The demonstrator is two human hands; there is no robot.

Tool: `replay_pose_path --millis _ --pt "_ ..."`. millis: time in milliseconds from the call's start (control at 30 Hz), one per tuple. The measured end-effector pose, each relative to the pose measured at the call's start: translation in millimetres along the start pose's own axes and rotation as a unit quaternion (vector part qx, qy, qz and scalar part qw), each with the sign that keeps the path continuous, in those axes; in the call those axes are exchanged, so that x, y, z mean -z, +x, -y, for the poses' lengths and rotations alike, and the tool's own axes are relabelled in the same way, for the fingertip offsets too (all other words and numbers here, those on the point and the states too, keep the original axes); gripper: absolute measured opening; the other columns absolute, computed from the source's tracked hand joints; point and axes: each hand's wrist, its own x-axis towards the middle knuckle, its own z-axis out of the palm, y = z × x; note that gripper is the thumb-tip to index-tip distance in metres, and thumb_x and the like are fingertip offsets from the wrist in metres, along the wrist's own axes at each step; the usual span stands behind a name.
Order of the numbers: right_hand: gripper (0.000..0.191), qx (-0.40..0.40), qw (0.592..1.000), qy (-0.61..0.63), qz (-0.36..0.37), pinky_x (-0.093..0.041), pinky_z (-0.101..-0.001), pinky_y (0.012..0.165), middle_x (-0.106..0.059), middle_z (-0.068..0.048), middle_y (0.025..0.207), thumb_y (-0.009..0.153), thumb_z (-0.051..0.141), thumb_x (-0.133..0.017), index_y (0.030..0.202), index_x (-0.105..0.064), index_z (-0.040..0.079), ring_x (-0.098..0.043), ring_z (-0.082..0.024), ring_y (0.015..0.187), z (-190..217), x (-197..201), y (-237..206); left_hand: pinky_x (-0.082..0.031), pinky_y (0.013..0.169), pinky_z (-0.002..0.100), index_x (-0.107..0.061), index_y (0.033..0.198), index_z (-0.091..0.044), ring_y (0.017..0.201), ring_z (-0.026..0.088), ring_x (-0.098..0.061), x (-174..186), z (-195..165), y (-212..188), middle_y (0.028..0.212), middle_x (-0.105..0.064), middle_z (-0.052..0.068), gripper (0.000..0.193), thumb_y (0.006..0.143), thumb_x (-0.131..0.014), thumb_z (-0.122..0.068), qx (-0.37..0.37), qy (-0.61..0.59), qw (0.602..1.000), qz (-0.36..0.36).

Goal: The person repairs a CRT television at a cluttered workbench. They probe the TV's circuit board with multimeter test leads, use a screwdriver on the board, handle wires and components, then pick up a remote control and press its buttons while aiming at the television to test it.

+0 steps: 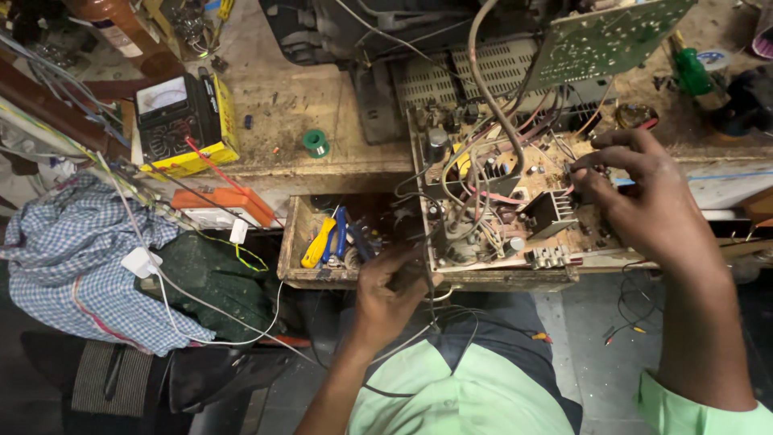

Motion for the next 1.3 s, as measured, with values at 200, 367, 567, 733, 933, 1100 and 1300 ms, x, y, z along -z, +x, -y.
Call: replay_pose_path --millis 200,367,567,733,933,1100,1300 --pt "0.024 -0.024 1.000 0.016 0.002 -0.057 -0.0395 0.085 -0.058 -0.014 0.137 0.098 0.019 -0.067 0.115 -0.074 0.003 -0.065 -0.030 0.115 9 1 -3 -0.056 0.081 0.026 -0.071 0.113 0.001 0.092 0.015 -0.070 2 -16 2 0.104 -0.072 0.007 0.030 0.085 -0.081 0.001 -0.094 0.051 0.994 -0.002" --pt "0.024 -0.043 0.999 0.013 0.006 -0.057 -0.0405 0.085 -0.057 -0.015 0.136 0.099 0.020 -0.068 0.114 -0.074 0.002 -0.065 -0.031 0.114 13 3 -4 -0.054 0.074 0.026 -0.074 0.105 0.001 0.083 0.015 -0.068 5 -14 3 0.096 -0.071 0.007 0.028 0.079 -0.084 -0.001 -0.032 0.081 0.996 -0.008" --pt "0.024 0.015 0.999 0.027 -0.012 -0.053 -0.0433 0.098 -0.057 -0.017 0.139 0.098 0.019 -0.070 0.112 -0.074 -0.001 -0.062 -0.033 0.123 5 -1 11 -0.055 0.081 0.027 -0.070 0.101 0.004 0.090 0.016 -0.068 -5 0 7 0.101 -0.070 0.010 0.031 0.075 -0.087 -0.001 -0.073 0.099 0.991 -0.046" --pt "0.027 -0.043 0.999 0.021 -0.006 -0.053 -0.0434 0.093 -0.057 -0.014 0.139 0.092 0.019 -0.072 0.112 -0.071 0.001 -0.062 -0.032 0.120 -4 4 23 -0.055 0.084 0.027 -0.071 0.106 0.006 0.094 0.017 -0.069 -10 4 10 0.105 -0.070 0.011 0.031 0.076 -0.081 0.005 -0.058 0.062 0.996 -0.021" --pt "0.027 0.004 0.999 0.049 -0.010 -0.050 -0.0419 0.098 -0.060 -0.018 0.128 0.090 0.016 -0.071 0.109 -0.073 -0.002 -0.062 -0.033 0.118 -18 -2 37 -0.055 0.077 0.028 -0.071 0.113 0.006 0.092 0.015 -0.068 -17 11 19 0.103 -0.070 0.009 0.030 0.083 -0.078 0.007 0.013 -0.005 0.997 -0.071" --pt "0.042 0.047 0.996 0.057 -0.047 -0.046 -0.0428 0.105 -0.057 -0.025 0.133 0.090 0.016 -0.072 0.125 -0.064 -0.006 -0.058 -0.036 0.125 -51 -12 54 -0.053 0.094 0.028 -0.066 0.120 0.007 0.105 0.015 -0.067 -16 24 32 0.117 -0.069 0.011 0.037 0.084 -0.074 0.006 -0.044 0.043 0.996 -0.057" --pt "0.057 0.008 0.974 0.209 -0.088 -0.046 -0.0371 0.105 -0.064 -0.018 0.131 0.092 0.022 -0.075 0.138 -0.055 -0.005 -0.059 -0.026 0.123 -87 -5 38 -0.051 0.095 0.028 -0.067 0.119 0.007 0.107 0.016 -0.067 -22 40 32 0.120 -0.071 0.012 0.038 0.082 -0.076 0.005 -0.019 0.085 0.994 -0.072"
